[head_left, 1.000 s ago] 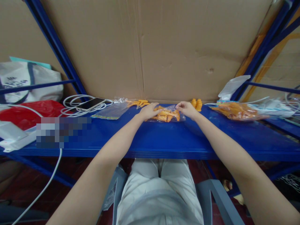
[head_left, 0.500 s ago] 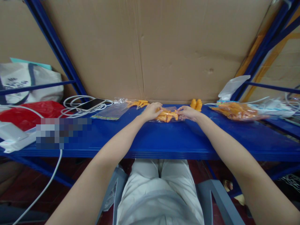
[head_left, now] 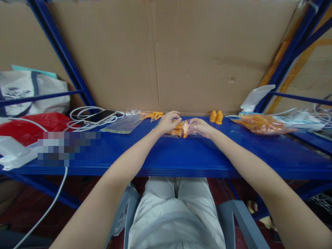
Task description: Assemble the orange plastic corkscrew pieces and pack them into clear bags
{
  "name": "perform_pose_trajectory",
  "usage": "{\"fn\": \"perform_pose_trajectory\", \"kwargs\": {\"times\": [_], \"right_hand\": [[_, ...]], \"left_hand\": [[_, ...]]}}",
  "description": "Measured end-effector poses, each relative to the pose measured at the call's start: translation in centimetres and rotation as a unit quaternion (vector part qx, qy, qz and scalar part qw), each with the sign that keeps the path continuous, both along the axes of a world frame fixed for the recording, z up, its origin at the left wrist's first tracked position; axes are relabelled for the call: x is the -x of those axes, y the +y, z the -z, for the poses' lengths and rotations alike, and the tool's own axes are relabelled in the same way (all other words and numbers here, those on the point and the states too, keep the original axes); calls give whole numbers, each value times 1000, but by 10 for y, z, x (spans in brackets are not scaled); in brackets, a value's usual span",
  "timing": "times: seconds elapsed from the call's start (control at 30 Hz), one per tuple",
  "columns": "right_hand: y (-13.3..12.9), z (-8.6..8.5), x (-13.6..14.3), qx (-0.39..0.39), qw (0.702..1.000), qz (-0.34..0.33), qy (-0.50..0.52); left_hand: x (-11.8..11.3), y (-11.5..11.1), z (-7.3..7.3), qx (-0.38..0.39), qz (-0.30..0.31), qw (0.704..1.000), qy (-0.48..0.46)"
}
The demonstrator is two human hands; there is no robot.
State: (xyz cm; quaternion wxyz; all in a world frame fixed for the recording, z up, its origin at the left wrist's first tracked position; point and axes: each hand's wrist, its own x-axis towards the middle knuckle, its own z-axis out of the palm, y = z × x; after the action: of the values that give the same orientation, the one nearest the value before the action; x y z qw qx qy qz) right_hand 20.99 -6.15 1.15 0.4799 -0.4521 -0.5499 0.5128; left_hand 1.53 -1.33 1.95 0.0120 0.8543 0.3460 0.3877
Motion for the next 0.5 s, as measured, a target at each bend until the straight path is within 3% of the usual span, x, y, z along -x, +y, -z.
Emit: {"fn": "perform_pose_trajectory", "kwargs": {"times": [0.17, 0.23, 0.43, 0.5], "right_hand": [[2, 1, -1, -23, 995, 20, -94], [0, -1, -2, -30, 991, 19, -132], [-10, -7, -1, -40, 984, -44, -165], [-10, -7, -2, -33, 983, -51, -172]], "left_hand": [[16, 9, -3, 57, -196, 979, -4], [26, 15, -1, 83, -246, 965, 19], [42, 31, 11, 165, -197, 962, 89], [44, 32, 13, 145, -174, 971, 76]]}}
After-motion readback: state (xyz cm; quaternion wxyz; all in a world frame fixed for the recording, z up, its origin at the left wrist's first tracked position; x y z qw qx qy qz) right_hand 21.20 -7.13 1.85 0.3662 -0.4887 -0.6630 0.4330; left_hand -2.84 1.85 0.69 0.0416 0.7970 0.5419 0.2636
